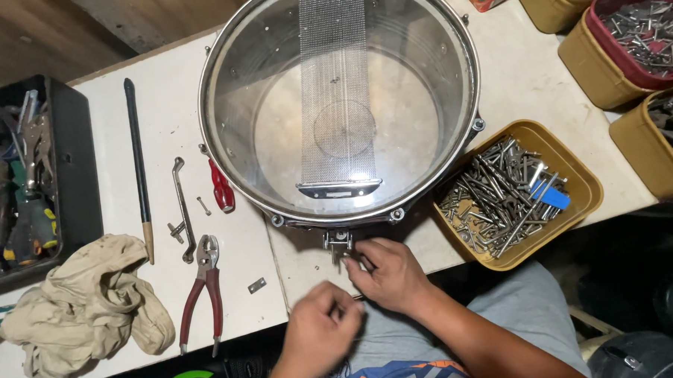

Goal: Repairing a snare drum by attaching a metal throw-off bracket using small screws

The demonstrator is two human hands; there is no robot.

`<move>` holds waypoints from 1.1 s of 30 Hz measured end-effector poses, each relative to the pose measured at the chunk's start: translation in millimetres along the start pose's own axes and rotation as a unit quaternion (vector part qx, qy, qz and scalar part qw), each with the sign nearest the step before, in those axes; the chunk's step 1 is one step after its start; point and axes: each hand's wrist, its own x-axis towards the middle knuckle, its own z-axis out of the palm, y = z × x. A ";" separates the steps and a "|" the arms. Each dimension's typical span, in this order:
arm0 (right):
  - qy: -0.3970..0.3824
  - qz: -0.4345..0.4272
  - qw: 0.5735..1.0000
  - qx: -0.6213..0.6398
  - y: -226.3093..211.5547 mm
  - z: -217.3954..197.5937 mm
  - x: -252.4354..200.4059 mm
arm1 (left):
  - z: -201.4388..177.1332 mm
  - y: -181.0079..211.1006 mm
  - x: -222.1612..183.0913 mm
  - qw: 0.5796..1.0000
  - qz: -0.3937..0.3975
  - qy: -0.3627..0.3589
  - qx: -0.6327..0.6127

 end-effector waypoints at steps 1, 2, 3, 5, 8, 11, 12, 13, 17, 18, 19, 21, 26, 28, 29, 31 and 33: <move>0.000 -0.001 1.000 0.001 -4.7 -5.3 0.4 | 4.5 -4.1 -5.9 1.000 0.000 0.001 0.000; -0.003 -0.007 1.000 0.025 -9.4 -10.6 0.8 | 8.9 -8.1 -11.8 0.992 0.119 0.010 0.030; -0.006 -0.013 0.999 0.049 -14.1 -16.9 0.6 | 14.0 -11.9 -17.8 0.970 0.237 0.016 0.059; -0.012 -0.014 0.999 0.045 -19.1 -27.0 -10.1 | 19.5 -24.2 -32.5 0.959 0.273 0.017 0.071; -0.027 -0.019 0.998 0.051 -21.6 -43.6 -32.1 | 32.1 -55.7 -53.5 0.961 0.255 0.071 0.083; -0.043 -0.001 0.997 0.069 -20.9 -58.7 -56.2 | 27.9 -74.7 -61.6 0.972 0.179 0.124 0.087; -0.051 0.024 0.995 0.078 -21.6 -63.5 -65.5 | 23.5 -77.9 -64.3 0.976 0.156 0.121 0.092; -0.051 0.023 0.995 0.079 -20.3 -64.8 -72.3 | 24.1 -76.0 -62.4 0.976 0.156 0.122 0.093; -0.055 0.149 0.985 0.071 -8.2 -64.1 -98.3 | 38.2 -63.7 -48.3 0.958 0.254 0.113 0.073; -0.059 0.226 0.969 0.074 -4.0 -62.4 -104.9 | 44.4 -59.1 -44.3 0.953 0.276 0.104 0.072; -0.056 0.224 0.970 0.070 1.4 -59.5 -108.9 | 49.3 -44.1 -39.5 0.951 0.281 0.105 0.070; -0.084 0.370 0.920 0.098 11.7 -54.4 -116.6 | 58.4 -13.6 -31.5 0.938 0.331 0.098 -0.005; -0.052 0.384 0.900 0.200 26.5 -56.7 -129.8 | 77.0 14.9 -32.3 0.938 0.336 0.077 -0.025; -0.038 0.411 0.878 0.242 27.1 -58.9 -138.5 | 79.4 17.0 -36.4 0.937 0.340 0.065 -0.045; -0.028 0.435 0.849 0.297 21.5 -59.5 -140.8 | 80.9 14.5 -39.5 0.937 0.340 0.058 -0.046; -0.017 0.457 0.817 0.351 18.1 -53.6 -151.4 | 84.3 9.4 -46.4 0.937 0.342 0.051 -0.047; 0.053 0.509 0.750 0.420 24.6 -41.1 -164.1 | 87.5 5.5 -50.3 0.934 0.353 0.049 -0.028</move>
